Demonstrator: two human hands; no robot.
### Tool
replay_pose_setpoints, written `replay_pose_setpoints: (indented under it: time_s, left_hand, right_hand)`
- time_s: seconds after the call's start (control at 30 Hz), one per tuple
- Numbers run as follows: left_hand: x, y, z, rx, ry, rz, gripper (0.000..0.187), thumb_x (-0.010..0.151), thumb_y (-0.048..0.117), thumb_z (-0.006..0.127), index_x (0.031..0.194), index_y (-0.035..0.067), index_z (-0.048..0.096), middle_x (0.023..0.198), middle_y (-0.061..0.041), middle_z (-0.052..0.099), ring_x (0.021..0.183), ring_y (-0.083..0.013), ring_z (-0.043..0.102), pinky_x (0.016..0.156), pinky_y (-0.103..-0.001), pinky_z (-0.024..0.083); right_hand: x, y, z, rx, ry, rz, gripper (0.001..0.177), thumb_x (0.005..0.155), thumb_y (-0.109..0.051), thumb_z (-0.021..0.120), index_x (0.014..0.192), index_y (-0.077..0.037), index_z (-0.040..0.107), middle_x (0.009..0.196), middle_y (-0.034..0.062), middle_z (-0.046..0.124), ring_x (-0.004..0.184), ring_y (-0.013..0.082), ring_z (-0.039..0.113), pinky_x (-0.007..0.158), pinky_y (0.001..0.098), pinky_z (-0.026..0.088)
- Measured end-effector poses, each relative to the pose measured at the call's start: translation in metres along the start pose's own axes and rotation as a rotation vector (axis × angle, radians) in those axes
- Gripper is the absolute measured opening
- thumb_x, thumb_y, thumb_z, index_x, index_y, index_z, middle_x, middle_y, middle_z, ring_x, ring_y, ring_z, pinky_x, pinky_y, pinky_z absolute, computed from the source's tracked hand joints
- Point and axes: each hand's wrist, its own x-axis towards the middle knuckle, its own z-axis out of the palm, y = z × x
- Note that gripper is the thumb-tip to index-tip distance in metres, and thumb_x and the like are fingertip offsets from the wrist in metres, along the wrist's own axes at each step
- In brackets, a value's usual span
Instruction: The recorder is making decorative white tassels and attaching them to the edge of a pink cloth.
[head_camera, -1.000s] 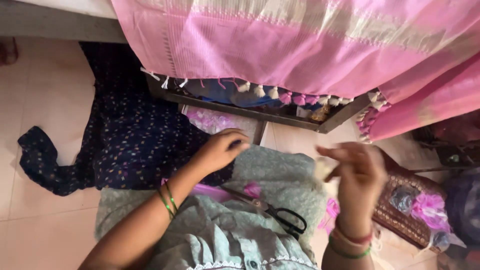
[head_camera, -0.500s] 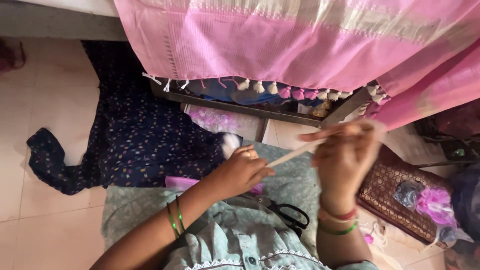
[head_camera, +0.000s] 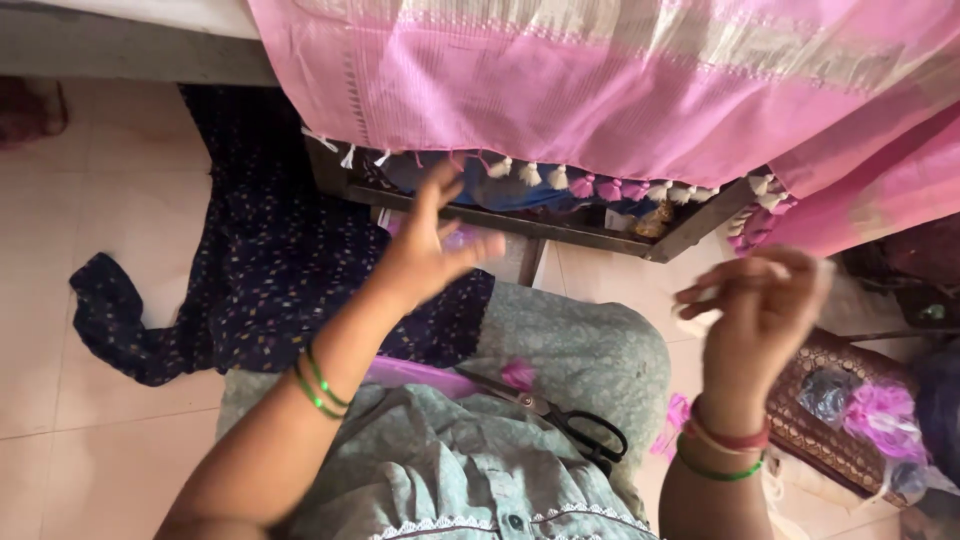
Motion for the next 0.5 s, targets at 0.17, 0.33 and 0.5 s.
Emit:
replay_pose_setpoints:
  time_s: [0.17, 0.33, 0.5]
  left_hand:
    - [0.032, 0.004, 0.002, -0.812, 0.043, 0.008, 0.045, 0.098, 0.02, 0.081, 0.13, -0.002, 0.057, 0.13, -0.013, 0.063, 0.129, -0.0281, 0.058, 0.116, -0.044, 0.046]
    - [0.022, 0.041, 0.0, -1.087, 0.038, -0.18, 0.033, 0.098, 0.032, 0.071, 0.105, 0.001, 0.069, 0.099, -0.015, 0.076, 0.097, -0.0272, 0.071, 0.098, -0.044, 0.053]
    - [0.017, 0.04, -0.007, -0.822, 0.04, -0.215, 0.028, 0.098, 0.028, 0.071, 0.1, 0.001, 0.068, 0.096, -0.014, 0.074, 0.092, -0.0268, 0.073, 0.095, -0.046, 0.058]
  right_hand:
    - [-0.011, -0.015, 0.037, 0.044, -0.073, 0.157, 0.013, 0.111, 0.007, 0.041, 0.121, -0.001, 0.04, 0.09, 0.0108, 0.062, 0.071, 0.0168, 0.069, 0.055, 0.0258, 0.056]
    - [-0.007, -0.023, 0.052, 0.143, -0.15, 0.249, 0.008, 0.113, -0.002, 0.044, 0.12, -0.002, 0.04, 0.091, 0.0129, 0.064, 0.069, 0.0184, 0.068, 0.053, 0.0249, 0.054]
    - [0.004, -0.043, 0.069, 0.378, -0.296, 0.363, 0.009, 0.114, -0.013, 0.045, 0.116, -0.005, 0.042, 0.087, 0.0164, 0.07, 0.072, 0.022, 0.074, 0.051, 0.0247, 0.054]
